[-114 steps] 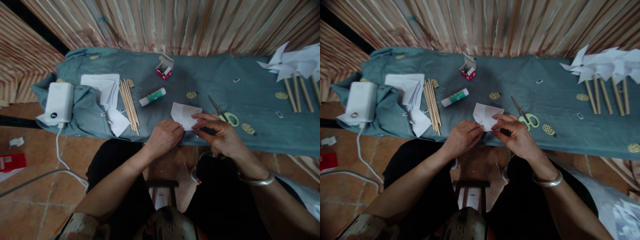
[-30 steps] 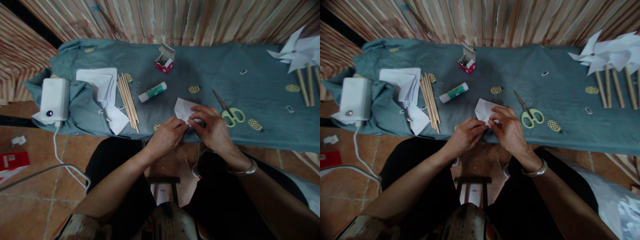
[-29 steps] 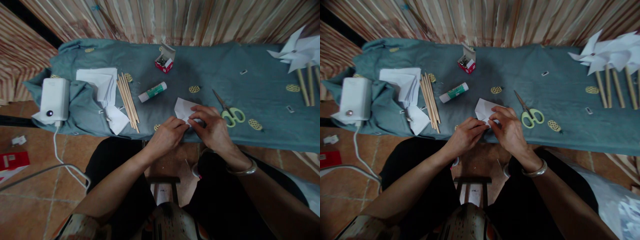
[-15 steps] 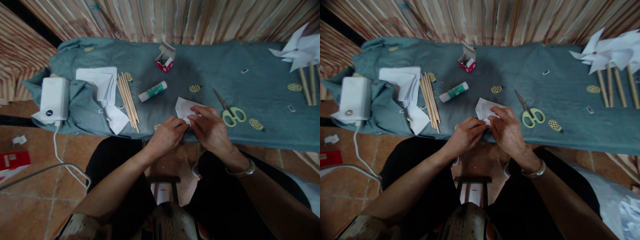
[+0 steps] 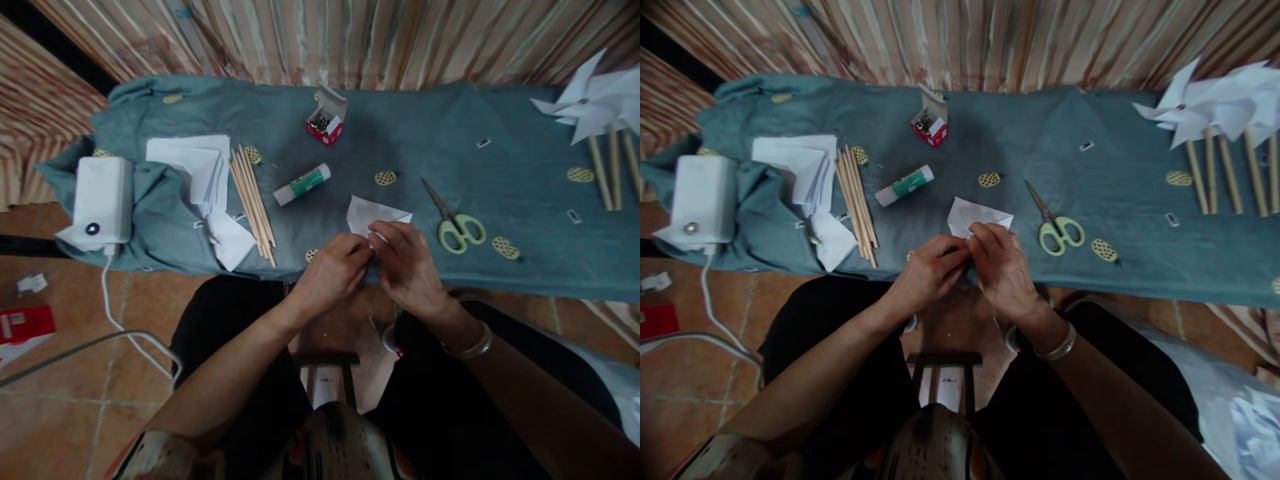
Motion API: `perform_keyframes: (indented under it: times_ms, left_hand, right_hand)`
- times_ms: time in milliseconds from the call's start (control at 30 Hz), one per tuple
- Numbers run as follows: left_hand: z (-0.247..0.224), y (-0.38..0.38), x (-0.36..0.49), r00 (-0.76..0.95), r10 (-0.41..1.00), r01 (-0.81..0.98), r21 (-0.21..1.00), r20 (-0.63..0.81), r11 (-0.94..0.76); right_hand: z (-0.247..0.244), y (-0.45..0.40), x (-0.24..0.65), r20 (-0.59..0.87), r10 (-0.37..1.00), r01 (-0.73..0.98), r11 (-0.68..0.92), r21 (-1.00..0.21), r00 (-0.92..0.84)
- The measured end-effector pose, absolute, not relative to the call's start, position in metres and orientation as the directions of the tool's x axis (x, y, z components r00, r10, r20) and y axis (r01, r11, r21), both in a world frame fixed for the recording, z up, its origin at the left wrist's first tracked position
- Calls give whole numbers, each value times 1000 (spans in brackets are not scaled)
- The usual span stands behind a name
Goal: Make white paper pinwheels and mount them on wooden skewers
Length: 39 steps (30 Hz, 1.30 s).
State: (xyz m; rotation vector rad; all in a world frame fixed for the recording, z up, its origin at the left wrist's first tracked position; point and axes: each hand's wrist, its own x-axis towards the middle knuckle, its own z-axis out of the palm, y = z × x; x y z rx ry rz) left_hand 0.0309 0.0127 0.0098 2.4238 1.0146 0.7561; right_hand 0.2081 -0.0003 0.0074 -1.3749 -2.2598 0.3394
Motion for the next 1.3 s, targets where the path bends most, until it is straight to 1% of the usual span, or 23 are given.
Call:
perform_keyframes:
  times_ms: [100,200,300,500,667,800,933,1133,1200,1300]
  left_hand:
    - [11,13,31,596,735,527,532,323,-662]
    - [11,13,30,594,735,528,532,326,-662]
    - [9,14,29,591,737,530,531,327,-661]
    - [10,14,29,600,729,537,509,329,-672]
    - [10,19,24,590,724,550,479,357,-684]
    - [10,30,14,557,729,582,438,399,-685]
    - [11,41,4,545,735,616,403,402,-677]
    - [17,36,10,527,731,616,398,433,-680]
    - [19,30,16,567,708,597,382,422,-706]
    - [20,23,23,638,683,586,352,356,-730]
  right_hand:
    - [5,-1,206,282,869,757,494,-427,-408]
    - [4,-1,206,325,851,767,518,-380,-413]
    - [7,-2,209,355,849,790,508,-344,-391]
    - [17,7,222,412,870,793,444,-418,-270]
    - [19,18,232,346,922,824,329,-462,-174]
    - [25,16,235,314,939,827,284,-484,-139]
    - [29,10,233,307,943,828,273,-490,-129]
    - [30,7,231,281,952,829,256,-498,-125]
    - [30,8,231,290,947,829,270,-489,-137]
    - [30,7,230,295,943,828,286,-482,-154]
